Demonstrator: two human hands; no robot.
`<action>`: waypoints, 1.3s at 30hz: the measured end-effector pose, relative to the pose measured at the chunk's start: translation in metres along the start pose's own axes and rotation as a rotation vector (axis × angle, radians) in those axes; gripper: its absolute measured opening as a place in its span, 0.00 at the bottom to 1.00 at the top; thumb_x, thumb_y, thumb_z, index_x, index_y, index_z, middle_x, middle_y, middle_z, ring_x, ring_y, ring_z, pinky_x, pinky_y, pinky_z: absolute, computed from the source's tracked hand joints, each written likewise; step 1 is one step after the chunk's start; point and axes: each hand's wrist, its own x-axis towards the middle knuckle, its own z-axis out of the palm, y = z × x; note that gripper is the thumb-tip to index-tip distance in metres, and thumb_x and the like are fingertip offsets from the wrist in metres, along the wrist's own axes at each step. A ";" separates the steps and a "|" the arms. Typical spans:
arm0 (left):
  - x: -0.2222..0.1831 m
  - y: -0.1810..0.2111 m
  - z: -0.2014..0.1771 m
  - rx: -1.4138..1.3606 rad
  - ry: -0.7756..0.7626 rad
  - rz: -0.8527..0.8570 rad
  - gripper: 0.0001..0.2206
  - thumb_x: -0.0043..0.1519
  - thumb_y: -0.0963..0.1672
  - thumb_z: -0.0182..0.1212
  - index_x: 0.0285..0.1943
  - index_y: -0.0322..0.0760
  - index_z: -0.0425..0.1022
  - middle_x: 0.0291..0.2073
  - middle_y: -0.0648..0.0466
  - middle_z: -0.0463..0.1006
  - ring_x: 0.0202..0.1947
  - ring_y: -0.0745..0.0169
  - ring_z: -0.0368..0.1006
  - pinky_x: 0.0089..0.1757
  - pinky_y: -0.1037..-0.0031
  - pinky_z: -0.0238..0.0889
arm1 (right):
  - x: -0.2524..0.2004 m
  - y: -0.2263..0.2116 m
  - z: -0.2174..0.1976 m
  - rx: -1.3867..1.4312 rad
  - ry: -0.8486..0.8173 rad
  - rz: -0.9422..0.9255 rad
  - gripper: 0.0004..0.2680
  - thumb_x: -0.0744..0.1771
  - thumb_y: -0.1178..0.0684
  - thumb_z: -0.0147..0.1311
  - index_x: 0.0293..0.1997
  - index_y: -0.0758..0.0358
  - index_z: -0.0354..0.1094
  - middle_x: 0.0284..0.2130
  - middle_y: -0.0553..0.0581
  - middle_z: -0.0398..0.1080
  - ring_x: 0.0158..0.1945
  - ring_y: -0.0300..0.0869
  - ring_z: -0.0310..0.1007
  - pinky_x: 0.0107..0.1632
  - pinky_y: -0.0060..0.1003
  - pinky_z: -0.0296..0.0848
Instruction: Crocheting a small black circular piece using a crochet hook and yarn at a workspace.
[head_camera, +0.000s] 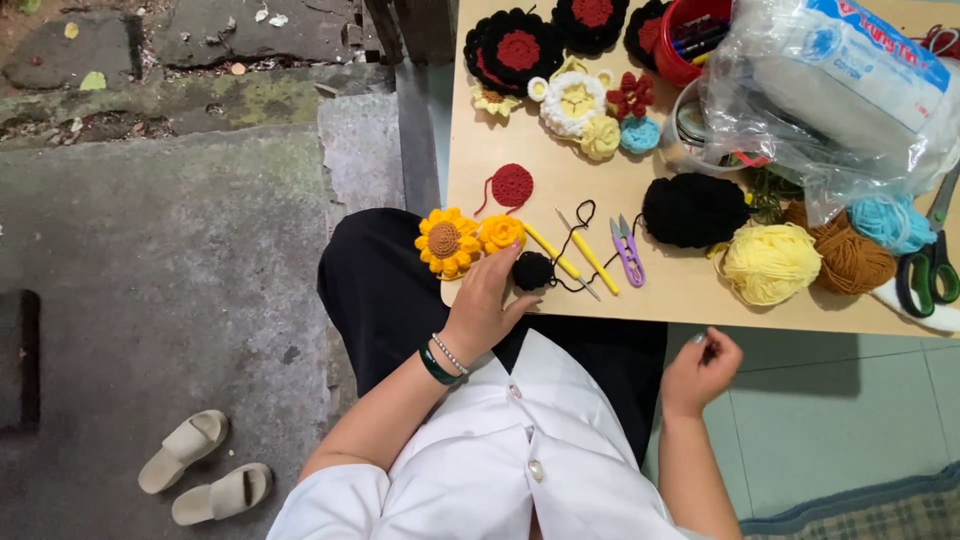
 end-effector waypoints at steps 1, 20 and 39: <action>0.000 0.003 -0.004 0.010 -0.021 -0.022 0.38 0.55 0.41 0.74 0.74 0.34 0.57 0.60 0.44 0.70 0.60 0.43 0.69 0.57 0.55 0.64 | -0.007 -0.022 -0.005 0.050 -0.018 -0.167 0.08 0.69 0.67 0.51 0.53 0.73 0.63 0.39 0.62 0.65 0.42 0.50 0.68 0.49 0.40 0.68; 0.019 0.013 -0.002 -0.068 0.013 0.040 0.12 0.60 0.40 0.69 0.52 0.35 0.79 0.45 0.50 0.76 0.51 0.48 0.75 0.51 0.60 0.67 | 0.018 -0.219 0.110 -0.267 -0.519 -1.013 0.06 0.59 0.55 0.61 0.33 0.54 0.68 0.50 0.49 0.69 0.62 0.47 0.65 0.63 0.53 0.49; 0.014 0.009 0.005 0.041 0.012 0.072 0.05 0.59 0.41 0.69 0.42 0.46 0.84 0.41 0.52 0.77 0.46 0.47 0.76 0.43 0.64 0.70 | 0.026 -0.261 0.038 0.014 -1.085 -0.241 0.03 0.61 0.58 0.51 0.27 0.57 0.61 0.31 0.56 0.72 0.35 0.53 0.74 0.38 0.43 0.71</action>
